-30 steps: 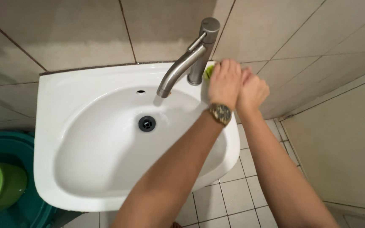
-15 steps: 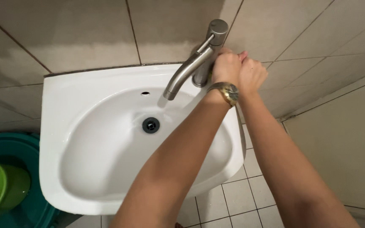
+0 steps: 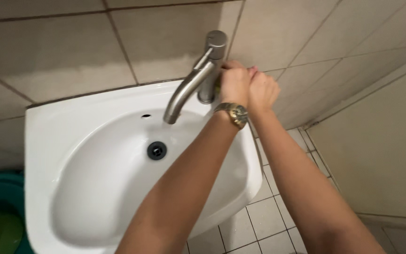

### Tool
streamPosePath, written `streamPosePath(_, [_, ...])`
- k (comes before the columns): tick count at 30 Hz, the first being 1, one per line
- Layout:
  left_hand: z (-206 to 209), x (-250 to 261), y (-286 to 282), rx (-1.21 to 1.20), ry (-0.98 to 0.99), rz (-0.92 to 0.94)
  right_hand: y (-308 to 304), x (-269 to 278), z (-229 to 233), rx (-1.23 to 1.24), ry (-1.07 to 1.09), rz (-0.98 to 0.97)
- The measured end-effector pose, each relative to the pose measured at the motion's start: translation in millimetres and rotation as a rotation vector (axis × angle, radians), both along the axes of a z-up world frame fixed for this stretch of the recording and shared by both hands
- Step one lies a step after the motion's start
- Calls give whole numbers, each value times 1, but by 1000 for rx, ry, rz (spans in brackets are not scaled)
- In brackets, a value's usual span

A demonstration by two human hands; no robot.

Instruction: The person washes a yellow and green sponge under running water in a sink, rubbing it with their hands and against a green brush.

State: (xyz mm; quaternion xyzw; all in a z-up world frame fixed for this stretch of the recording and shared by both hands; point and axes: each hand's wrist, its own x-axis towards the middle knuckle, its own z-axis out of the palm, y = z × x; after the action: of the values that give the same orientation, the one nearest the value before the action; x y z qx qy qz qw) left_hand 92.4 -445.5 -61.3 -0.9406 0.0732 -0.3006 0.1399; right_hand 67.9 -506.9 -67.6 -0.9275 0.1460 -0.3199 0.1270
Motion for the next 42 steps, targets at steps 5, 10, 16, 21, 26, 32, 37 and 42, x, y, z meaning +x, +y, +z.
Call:
streamPosePath(5, [-2,-24,12,-19,30,-71,2,-37,5,60,137,12])
streamPosePath(10, [10,-3,4,48,128,-136,5,-6,6,127,48,-33])
streamPosePath(16, [6,-23,28,91,66,-219,18,-40,23,128,65,22])
streamPosePath(21, [7,-45,39,-53,-96,-243,20,-65,27,117,130,-7])
streamPosePath(26, [20,-25,26,55,-168,-167,15,-24,11,179,0,-72])
streamPosePath(32, [12,-49,43,-17,-111,-236,20,-50,10,69,-34,3])
streamPosePath(37, [13,-64,37,-64,-124,-232,16,-64,8,128,-44,-39])
streamPosePath(42, [19,-69,37,-60,-98,-242,19,-62,10,118,-74,-87])
